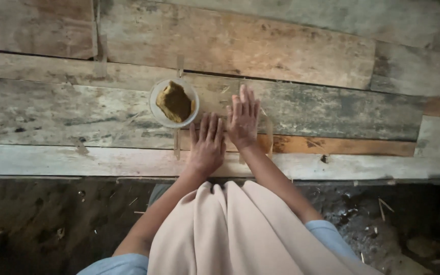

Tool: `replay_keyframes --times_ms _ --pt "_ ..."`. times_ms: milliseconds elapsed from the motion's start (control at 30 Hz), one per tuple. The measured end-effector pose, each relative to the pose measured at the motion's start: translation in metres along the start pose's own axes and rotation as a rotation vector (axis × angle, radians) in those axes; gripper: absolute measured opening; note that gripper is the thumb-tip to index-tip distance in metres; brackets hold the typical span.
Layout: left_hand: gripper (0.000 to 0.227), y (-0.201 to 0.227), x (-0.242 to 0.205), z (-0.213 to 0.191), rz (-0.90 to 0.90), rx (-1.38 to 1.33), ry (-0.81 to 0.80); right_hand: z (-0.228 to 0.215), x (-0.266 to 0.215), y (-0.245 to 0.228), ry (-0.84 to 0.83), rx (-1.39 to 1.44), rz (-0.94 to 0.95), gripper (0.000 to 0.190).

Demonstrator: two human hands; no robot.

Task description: Applying adhesive to thin wood veneer strips and bonding them to the edges of wooden planks.

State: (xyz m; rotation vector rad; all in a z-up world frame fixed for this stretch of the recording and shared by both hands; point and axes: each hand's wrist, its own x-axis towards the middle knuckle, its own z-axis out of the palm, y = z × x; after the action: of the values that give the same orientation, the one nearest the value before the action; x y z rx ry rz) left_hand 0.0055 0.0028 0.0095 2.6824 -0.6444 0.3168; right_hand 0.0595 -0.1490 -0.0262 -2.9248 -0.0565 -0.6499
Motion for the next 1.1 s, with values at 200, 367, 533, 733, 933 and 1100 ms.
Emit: replay_keyframes --times_ms 200,367,533,733,933,1100 --pt "0.066 0.001 -0.007 0.008 0.003 0.027 0.002 -0.008 0.008 0.008 0.084 0.163 -0.023 0.028" --pt "0.061 0.001 -0.009 0.008 0.003 -0.015 0.011 -0.050 0.036 0.014 0.017 0.297 0.256 0.031" --pt "0.061 0.001 -0.004 0.004 0.004 -0.018 -0.004 0.004 0.031 0.024 0.050 0.125 0.160 0.034" --pt "0.064 0.001 -0.005 0.005 0.006 0.002 -0.005 0.012 0.029 0.023 0.027 -0.038 0.059 0.040" --pt "0.058 0.000 -0.007 0.006 0.019 -0.017 -0.016 0.007 0.050 0.055 0.110 0.311 0.386 0.043" --pt "0.058 -0.002 -0.004 0.008 0.015 -0.043 0.020 0.006 0.062 0.022 0.105 0.107 0.174 0.038"
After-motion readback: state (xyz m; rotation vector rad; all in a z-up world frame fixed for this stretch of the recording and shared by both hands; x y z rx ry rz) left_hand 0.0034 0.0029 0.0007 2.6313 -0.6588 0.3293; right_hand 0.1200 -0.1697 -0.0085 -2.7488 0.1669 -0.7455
